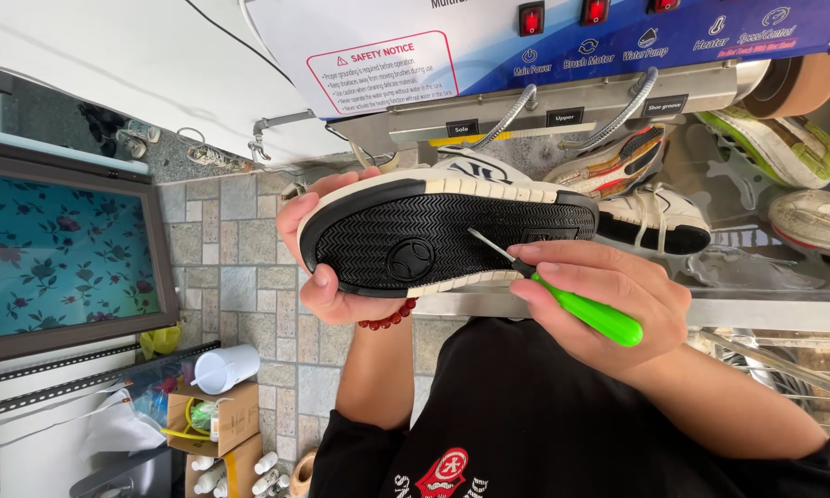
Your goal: Cleaning dirt and debris from the sole of a shoe using a small tool.
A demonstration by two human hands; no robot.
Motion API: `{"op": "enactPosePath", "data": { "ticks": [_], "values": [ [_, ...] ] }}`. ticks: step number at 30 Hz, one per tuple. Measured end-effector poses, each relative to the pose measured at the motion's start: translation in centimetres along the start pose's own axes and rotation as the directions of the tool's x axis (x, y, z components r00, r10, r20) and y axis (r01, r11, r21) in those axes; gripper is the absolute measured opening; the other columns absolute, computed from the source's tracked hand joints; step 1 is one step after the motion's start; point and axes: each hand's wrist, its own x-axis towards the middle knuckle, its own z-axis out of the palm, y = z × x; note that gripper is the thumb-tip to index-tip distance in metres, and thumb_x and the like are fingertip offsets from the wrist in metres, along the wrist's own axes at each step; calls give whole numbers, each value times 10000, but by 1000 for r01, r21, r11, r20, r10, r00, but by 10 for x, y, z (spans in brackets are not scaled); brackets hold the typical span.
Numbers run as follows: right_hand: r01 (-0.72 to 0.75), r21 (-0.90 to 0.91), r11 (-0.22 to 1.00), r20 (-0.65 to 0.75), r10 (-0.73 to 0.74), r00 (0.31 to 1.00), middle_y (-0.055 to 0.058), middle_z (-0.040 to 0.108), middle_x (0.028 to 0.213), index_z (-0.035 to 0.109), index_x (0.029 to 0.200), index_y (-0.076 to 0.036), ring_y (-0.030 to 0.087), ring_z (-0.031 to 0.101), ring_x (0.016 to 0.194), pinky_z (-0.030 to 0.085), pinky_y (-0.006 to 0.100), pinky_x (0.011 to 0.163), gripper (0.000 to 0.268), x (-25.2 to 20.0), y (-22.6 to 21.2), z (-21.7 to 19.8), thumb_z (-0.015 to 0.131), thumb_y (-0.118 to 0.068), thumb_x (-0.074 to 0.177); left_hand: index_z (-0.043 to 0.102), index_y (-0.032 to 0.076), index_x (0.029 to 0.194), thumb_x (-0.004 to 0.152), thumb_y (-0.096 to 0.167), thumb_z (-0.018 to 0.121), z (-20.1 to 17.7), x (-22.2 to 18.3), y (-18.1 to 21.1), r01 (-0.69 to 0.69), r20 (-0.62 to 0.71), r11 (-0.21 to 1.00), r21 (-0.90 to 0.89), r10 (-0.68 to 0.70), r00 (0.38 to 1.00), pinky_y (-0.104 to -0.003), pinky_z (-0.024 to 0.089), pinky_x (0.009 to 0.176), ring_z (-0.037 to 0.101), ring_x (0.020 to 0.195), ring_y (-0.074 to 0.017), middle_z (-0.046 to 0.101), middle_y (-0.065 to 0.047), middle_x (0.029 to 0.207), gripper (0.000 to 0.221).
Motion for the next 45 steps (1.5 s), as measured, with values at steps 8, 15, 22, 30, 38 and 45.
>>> {"op": "enactPosePath", "data": {
  "ticks": [8, 15, 22, 30, 38, 45],
  "values": [
    [5, -51, 999, -2, -5, 1000, 185, 739, 1031, 623, 1092, 5, 264, 782, 918, 648, 307, 761, 392, 9, -5, 6, 893, 22, 808, 482, 10, 1367, 944, 339, 597, 4, 0, 0, -13, 23, 1000, -9, 14, 1000, -507, 593, 1023, 668, 1169, -416, 595, -302, 1280, 548],
    [-12, -362, 932, -128, -37, 991, 192, 744, 1116, 646, 1114, 36, 285, 763, 982, 639, 321, 803, 316, 1, 9, 4, 843, 82, 872, 512, -41, 1268, 942, 383, 547, -2, 8, -26, -204, 10, 952, 229, 208, 978, -526, 661, 897, 683, 1102, -430, 556, -255, 1277, 536],
    [114, -114, 987, 27, -111, 993, 192, 722, 1043, 643, 1048, 30, 313, 758, 946, 647, 384, 820, 355, 1, 10, 2, 887, 34, 789, 496, -10, 1389, 967, 381, 539, -8, 2, -17, -41, -14, 987, 153, 44, 999, -511, 645, 890, 682, 1094, -422, 613, -323, 1212, 577],
    [108, 56, 993, 48, -111, 993, 209, 722, 1045, 632, 1052, 32, 316, 763, 972, 641, 356, 811, 379, -1, 10, -2, 889, 19, 773, 511, -21, 1353, 955, 357, 551, -4, 0, -12, 66, -57, 990, -122, -73, 996, -515, 624, 953, 686, 1140, -416, 631, -308, 1245, 550],
    [14, -6, 1000, 44, -13, 999, 196, 738, 1025, 644, 1049, 18, 274, 775, 936, 642, 329, 784, 346, -6, -2, -5, 879, 2, 795, 501, -35, 1380, 967, 363, 549, 1, -4, -8, 31, -53, 999, -29, -33, 998, -504, 615, 971, 687, 1120, -426, 626, -330, 1232, 576],
    [-102, -175, 979, -23, 100, 995, 153, 760, 1024, 650, 1058, -11, 240, 779, 895, 624, 293, 747, 353, -8, -14, 3, 903, -8, 811, 484, -32, 1346, 980, 357, 548, 5, -12, -8, -66, -1, 987, 146, 67, 998, -501, 624, 966, 694, 1095, -415, 612, -311, 1231, 538]
  ]
}}
